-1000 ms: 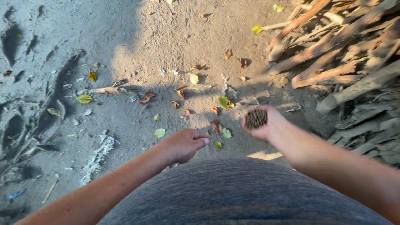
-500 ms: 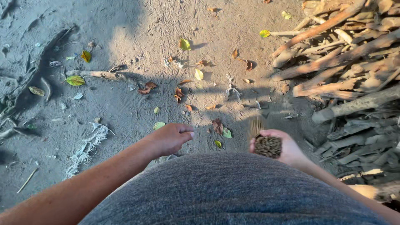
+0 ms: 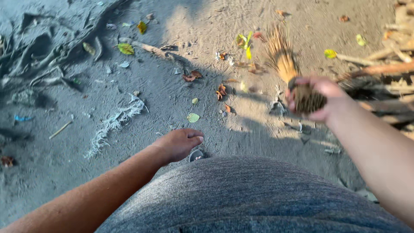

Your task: The person sweeps an outdoor area using a bundle of sticks as a broom, gathering leaves and debris into a pile.

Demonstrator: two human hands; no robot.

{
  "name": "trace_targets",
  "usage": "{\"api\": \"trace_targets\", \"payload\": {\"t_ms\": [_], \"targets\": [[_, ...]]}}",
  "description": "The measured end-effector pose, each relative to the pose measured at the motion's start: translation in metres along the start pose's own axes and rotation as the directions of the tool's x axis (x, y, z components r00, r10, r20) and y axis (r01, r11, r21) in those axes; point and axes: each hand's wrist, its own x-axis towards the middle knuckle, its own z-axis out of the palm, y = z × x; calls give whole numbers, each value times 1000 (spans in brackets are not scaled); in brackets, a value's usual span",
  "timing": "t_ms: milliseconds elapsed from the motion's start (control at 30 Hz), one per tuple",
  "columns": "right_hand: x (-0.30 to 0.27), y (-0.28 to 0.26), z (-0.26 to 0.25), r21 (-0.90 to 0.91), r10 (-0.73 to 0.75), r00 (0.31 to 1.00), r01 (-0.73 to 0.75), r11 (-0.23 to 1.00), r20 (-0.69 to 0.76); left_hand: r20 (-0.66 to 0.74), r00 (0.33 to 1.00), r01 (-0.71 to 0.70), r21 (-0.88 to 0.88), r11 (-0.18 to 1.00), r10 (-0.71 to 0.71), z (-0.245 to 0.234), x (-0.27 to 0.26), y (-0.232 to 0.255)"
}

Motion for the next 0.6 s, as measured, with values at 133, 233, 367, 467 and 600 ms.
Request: {"api": "trace_targets", "payload": {"t_ms": [133, 233, 367, 467, 600], "targets": [[-42, 51, 9, -390, 205, 977, -169, 905, 54, -6, 999, 38, -163, 986, -40, -10, -18, -7], [-65, 80, 26, -567, 308, 951, -237, 789, 31, 67, 982, 189, -285, 940, -177, -15, -24, -14], [-45, 76, 40, -683, 365, 931, -263, 681, 6, 2, 988, 151, -273, 950, -157, -17, -25, -25], [12, 51, 61, -771, 347, 925, -331, 544, -153, -20, 978, 193, -307, 932, -209, -24, -28, -25], [51, 27, 70, -573, 363, 921, -376, 728, -143, -56, 974, 190, -334, 923, -220, -22, -30, -39]]}}
